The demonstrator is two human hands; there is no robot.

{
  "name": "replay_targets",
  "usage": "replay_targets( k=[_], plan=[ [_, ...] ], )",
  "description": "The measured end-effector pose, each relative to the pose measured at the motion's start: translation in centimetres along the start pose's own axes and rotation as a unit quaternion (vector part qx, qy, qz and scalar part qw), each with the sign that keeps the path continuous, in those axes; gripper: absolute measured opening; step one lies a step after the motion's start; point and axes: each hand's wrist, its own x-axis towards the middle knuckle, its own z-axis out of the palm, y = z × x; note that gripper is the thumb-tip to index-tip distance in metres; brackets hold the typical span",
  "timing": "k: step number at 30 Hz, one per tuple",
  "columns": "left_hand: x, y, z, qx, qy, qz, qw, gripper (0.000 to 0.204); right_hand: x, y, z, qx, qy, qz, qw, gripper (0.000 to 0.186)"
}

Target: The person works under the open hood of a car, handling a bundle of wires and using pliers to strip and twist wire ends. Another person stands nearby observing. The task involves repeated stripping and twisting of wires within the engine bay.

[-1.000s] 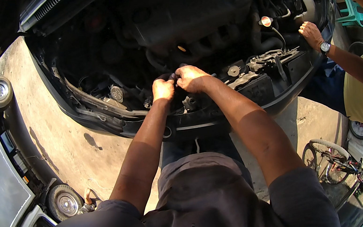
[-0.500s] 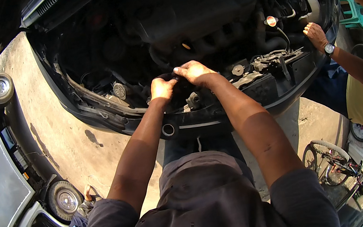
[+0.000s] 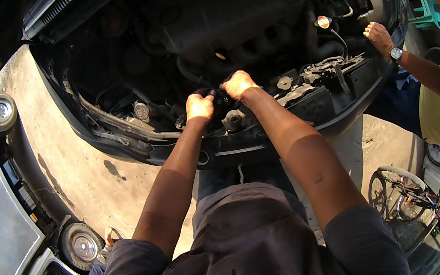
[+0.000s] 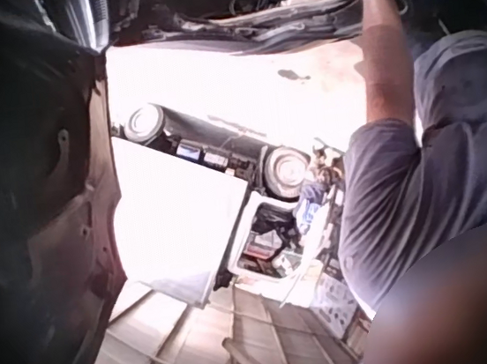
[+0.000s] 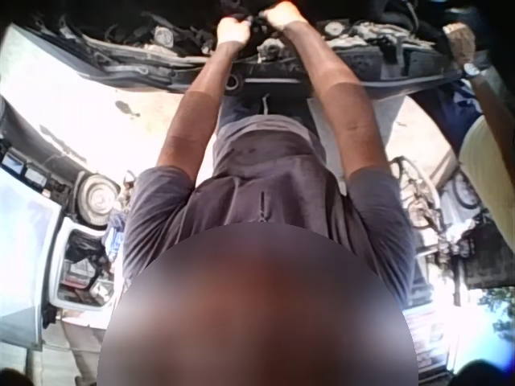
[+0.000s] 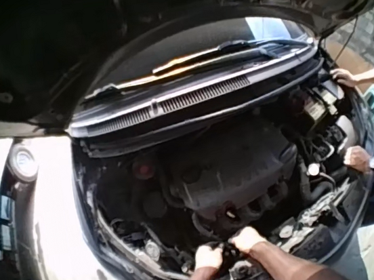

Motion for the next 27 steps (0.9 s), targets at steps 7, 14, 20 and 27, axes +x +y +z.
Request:
replay_targets(
  k=[7, 14, 20, 27],
  plan=[
    [1.2, -0.3, 0.1, -0.032, 0.007, -0.026, 0.999, 0.028, -0.4, -0.3, 0.0, 0.021, -0.009, -0.02, 1.0, 0.018],
    [-0.2, 0.9, 0.0, -0.012, 0.11, -0.006, 0.994, 0.028, -0.8, -0.6, -0.3, 0.024, -0.019, -0.033, 0.999, 0.021],
    [-1.0, 0.7, -1.9, -0.047, -0.039, 0.019, 0.998, 0.026, -1.3, -1.1, -0.4, -0.061, -0.038, -0.072, 0.995, 0.029],
    [0.6, -1.8, -0.4, -0.217, -0.07, -0.058, 0.972, 0.033, -1.9, -2.4, -0.3, -0.169, -0.069, -0.099, 0.978, 0.031]
  ],
)
